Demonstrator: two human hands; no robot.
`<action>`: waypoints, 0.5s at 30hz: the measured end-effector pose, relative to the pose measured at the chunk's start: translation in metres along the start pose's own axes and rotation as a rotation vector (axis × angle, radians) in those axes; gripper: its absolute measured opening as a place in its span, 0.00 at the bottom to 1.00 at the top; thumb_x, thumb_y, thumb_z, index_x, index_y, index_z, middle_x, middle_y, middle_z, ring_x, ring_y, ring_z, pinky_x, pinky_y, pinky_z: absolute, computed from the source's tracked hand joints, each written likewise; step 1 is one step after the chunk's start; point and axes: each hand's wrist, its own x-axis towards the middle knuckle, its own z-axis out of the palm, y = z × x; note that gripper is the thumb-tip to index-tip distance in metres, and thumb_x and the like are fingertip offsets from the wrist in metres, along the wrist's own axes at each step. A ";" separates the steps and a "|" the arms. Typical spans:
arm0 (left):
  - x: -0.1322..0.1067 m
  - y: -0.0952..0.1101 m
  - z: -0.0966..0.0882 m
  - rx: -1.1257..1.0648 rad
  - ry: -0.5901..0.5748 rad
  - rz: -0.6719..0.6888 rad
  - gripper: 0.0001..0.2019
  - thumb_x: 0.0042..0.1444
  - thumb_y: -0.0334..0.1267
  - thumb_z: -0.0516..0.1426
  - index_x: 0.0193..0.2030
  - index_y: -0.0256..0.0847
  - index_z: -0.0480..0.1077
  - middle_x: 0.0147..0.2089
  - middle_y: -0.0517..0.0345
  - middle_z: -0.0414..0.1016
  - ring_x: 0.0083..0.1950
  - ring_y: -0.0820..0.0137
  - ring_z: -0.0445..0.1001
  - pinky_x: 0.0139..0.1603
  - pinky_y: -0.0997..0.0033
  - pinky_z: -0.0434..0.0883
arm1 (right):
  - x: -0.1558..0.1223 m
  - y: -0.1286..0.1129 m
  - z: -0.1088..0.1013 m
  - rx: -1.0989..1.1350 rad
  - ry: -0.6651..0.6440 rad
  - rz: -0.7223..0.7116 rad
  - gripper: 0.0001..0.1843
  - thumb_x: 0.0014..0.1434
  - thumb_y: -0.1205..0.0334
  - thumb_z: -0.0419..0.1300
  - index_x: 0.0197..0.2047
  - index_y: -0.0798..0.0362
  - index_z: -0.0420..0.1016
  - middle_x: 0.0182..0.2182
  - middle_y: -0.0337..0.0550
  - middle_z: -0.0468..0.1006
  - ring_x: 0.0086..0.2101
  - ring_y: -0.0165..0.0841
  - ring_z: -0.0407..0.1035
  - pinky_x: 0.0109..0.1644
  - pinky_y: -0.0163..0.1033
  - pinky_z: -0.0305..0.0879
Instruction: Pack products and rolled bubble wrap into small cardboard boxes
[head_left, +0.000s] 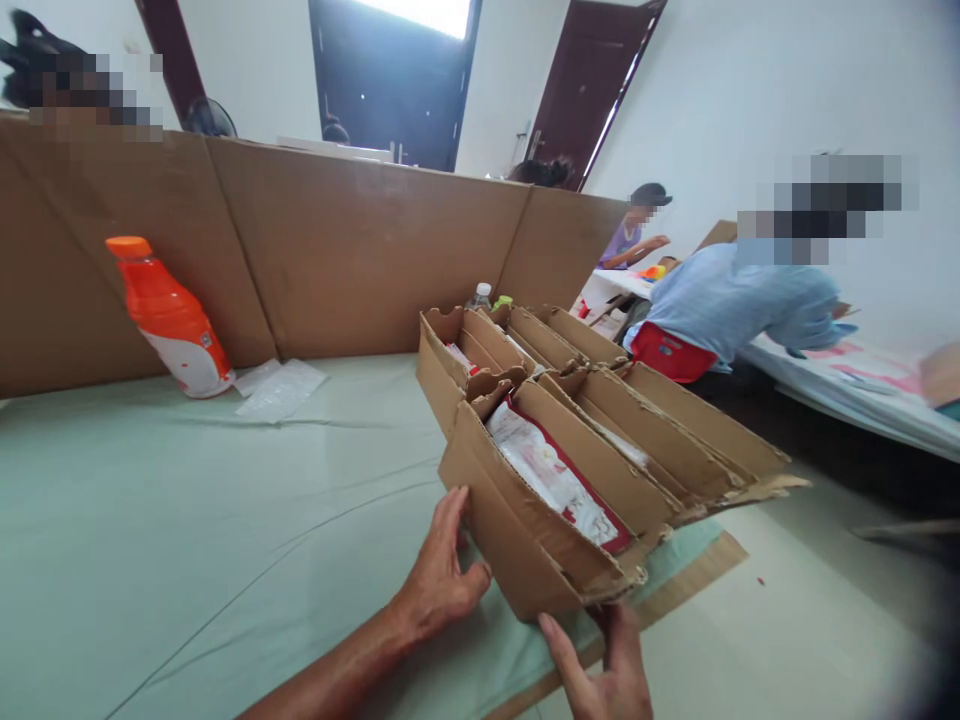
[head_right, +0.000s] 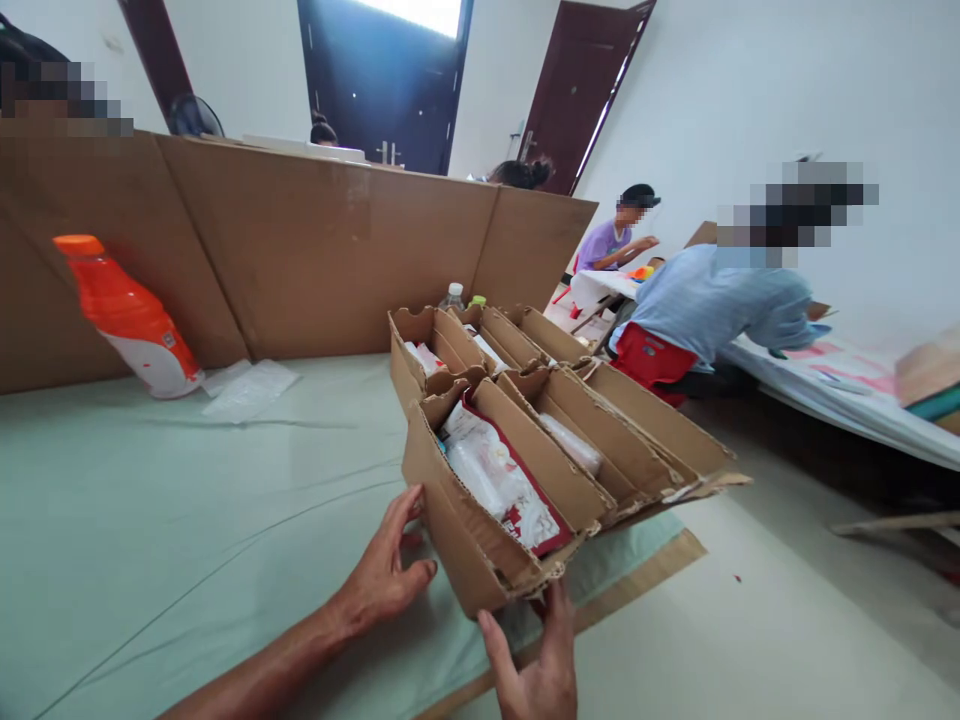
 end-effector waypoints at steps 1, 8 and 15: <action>0.002 -0.002 0.004 -0.003 -0.010 0.002 0.46 0.48 0.31 0.58 0.74 0.41 0.46 0.76 0.40 0.45 0.74 0.49 0.52 0.65 0.49 0.68 | -0.002 0.002 0.000 0.006 -0.014 0.004 0.42 0.61 0.46 0.62 0.72 0.52 0.53 0.65 0.57 0.64 0.57 0.51 0.68 0.62 0.56 0.65; 0.034 -0.007 0.003 0.005 -0.016 0.033 0.46 0.48 0.34 0.59 0.74 0.39 0.46 0.76 0.39 0.45 0.75 0.47 0.49 0.67 0.45 0.62 | 0.005 0.018 0.017 0.060 -0.059 -0.078 0.43 0.63 0.52 0.61 0.75 0.49 0.47 0.71 0.56 0.55 0.62 0.50 0.64 0.64 0.56 0.65; 0.022 0.004 0.000 0.008 0.034 -0.094 0.39 0.48 0.32 0.58 0.70 0.36 0.55 0.69 0.39 0.60 0.67 0.54 0.63 0.66 0.52 0.63 | 0.004 0.039 -0.006 -0.030 -0.104 -0.271 0.20 0.65 0.56 0.59 0.59 0.50 0.75 0.58 0.52 0.76 0.57 0.46 0.72 0.60 0.50 0.71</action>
